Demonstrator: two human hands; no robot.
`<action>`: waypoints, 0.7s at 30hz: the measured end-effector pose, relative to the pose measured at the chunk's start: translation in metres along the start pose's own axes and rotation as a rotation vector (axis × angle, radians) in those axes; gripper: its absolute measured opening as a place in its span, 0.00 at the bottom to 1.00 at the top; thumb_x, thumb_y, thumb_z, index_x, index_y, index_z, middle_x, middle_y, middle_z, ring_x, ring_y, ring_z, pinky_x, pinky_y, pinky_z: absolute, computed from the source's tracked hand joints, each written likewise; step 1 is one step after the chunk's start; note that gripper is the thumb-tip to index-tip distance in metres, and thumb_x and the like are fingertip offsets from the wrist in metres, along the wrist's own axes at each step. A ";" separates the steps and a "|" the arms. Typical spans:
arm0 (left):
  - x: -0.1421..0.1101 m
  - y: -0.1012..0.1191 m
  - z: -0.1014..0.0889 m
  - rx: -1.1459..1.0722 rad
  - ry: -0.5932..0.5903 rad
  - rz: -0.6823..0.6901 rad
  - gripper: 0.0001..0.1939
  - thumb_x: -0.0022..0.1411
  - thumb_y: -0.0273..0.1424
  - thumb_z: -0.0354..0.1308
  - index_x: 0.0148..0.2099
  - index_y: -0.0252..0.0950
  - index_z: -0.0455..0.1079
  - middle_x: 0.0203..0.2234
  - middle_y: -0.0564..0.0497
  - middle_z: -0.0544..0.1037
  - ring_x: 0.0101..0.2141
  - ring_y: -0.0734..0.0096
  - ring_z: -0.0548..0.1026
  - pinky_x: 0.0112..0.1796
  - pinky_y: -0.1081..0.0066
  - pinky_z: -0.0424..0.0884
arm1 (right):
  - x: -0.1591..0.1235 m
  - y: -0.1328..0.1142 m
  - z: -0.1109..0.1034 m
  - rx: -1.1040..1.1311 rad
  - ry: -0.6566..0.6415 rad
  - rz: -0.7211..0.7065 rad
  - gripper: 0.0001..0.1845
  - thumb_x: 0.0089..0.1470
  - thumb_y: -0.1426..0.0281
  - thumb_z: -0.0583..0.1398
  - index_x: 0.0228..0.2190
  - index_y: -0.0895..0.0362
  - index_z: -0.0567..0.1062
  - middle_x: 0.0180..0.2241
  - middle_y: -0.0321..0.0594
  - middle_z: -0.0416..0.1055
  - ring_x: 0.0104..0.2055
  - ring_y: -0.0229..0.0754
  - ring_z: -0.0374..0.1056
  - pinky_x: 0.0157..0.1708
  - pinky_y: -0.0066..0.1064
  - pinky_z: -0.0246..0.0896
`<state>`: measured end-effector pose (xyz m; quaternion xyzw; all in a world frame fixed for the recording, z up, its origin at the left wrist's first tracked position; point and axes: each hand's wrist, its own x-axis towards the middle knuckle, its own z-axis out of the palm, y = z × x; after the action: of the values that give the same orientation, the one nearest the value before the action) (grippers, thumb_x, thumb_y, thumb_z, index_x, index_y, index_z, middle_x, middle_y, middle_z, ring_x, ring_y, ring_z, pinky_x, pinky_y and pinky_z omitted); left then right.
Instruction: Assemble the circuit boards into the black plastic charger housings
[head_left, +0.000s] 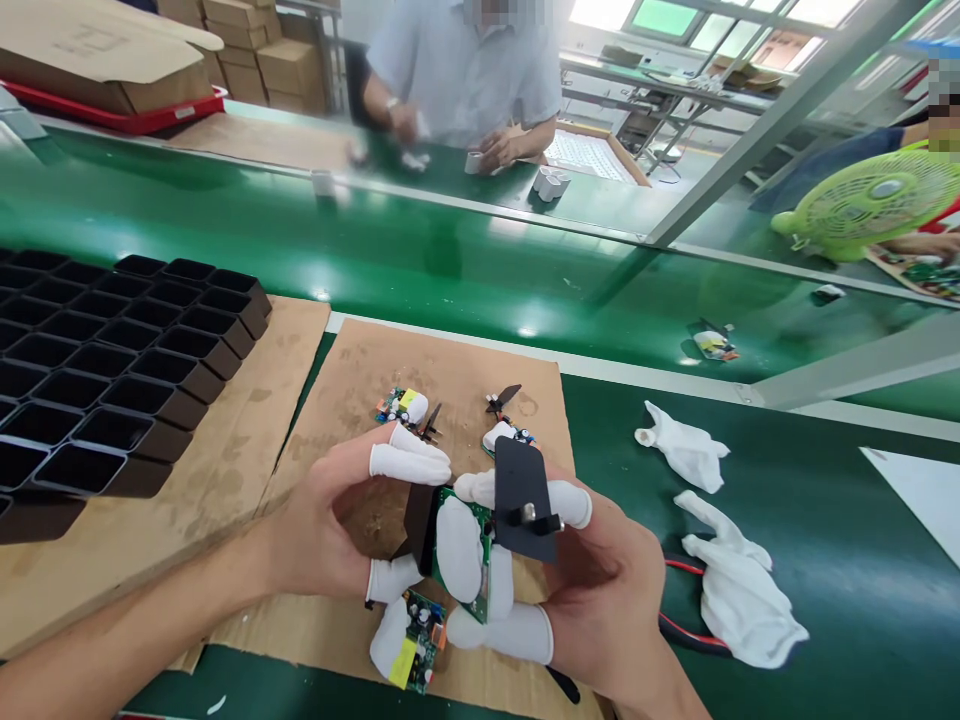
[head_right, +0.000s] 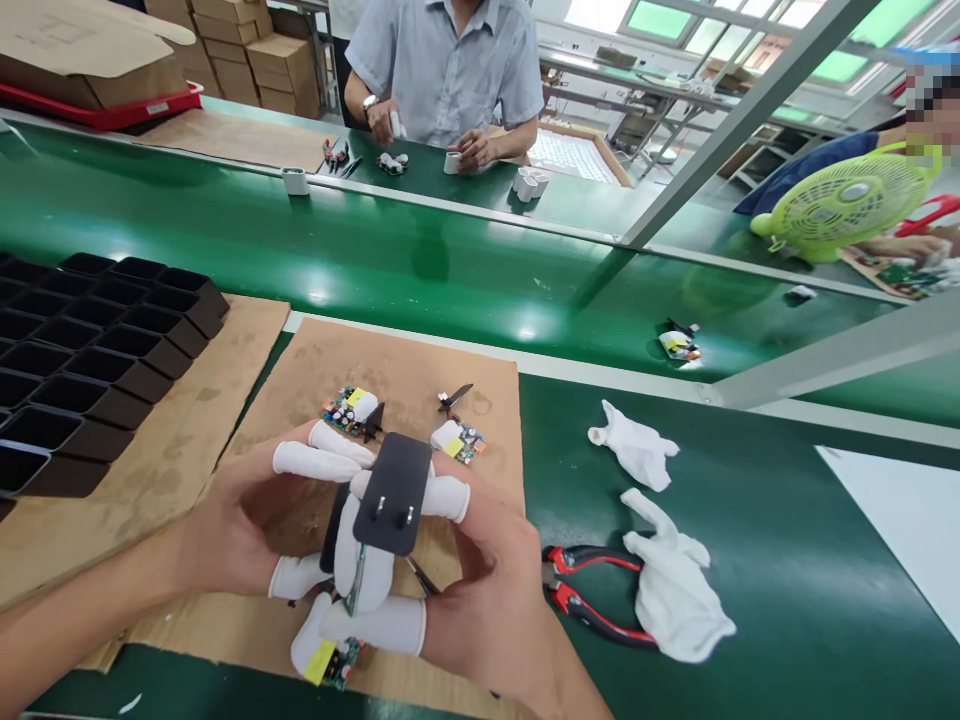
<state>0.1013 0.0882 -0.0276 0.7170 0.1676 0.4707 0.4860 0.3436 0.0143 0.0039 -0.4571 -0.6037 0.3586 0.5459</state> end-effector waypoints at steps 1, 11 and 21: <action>0.000 0.000 0.000 0.001 0.000 -0.004 0.34 0.58 0.18 0.74 0.64 0.48 0.79 0.51 0.41 0.85 0.49 0.48 0.86 0.52 0.45 0.88 | -0.001 0.001 0.000 -0.025 0.004 -0.015 0.40 0.30 0.61 0.90 0.49 0.44 0.91 0.43 0.44 0.89 0.47 0.62 0.83 0.51 0.51 0.84; 0.001 0.001 -0.002 0.020 0.004 -0.013 0.33 0.57 0.19 0.76 0.62 0.48 0.79 0.51 0.42 0.86 0.49 0.47 0.87 0.52 0.47 0.89 | 0.004 -0.007 0.004 -0.065 -0.008 -0.055 0.39 0.30 0.60 0.90 0.48 0.44 0.92 0.43 0.42 0.90 0.43 0.57 0.84 0.48 0.44 0.85; 0.001 -0.001 -0.003 0.025 0.011 -0.009 0.33 0.57 0.20 0.77 0.62 0.46 0.79 0.52 0.41 0.87 0.50 0.47 0.87 0.53 0.49 0.86 | 0.010 -0.011 0.009 0.022 -0.063 -0.091 0.36 0.40 0.63 0.88 0.52 0.45 0.90 0.46 0.45 0.89 0.45 0.57 0.86 0.47 0.44 0.87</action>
<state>0.0998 0.0908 -0.0277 0.7196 0.1796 0.4704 0.4782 0.3334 0.0207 0.0157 -0.4118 -0.6369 0.3542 0.5471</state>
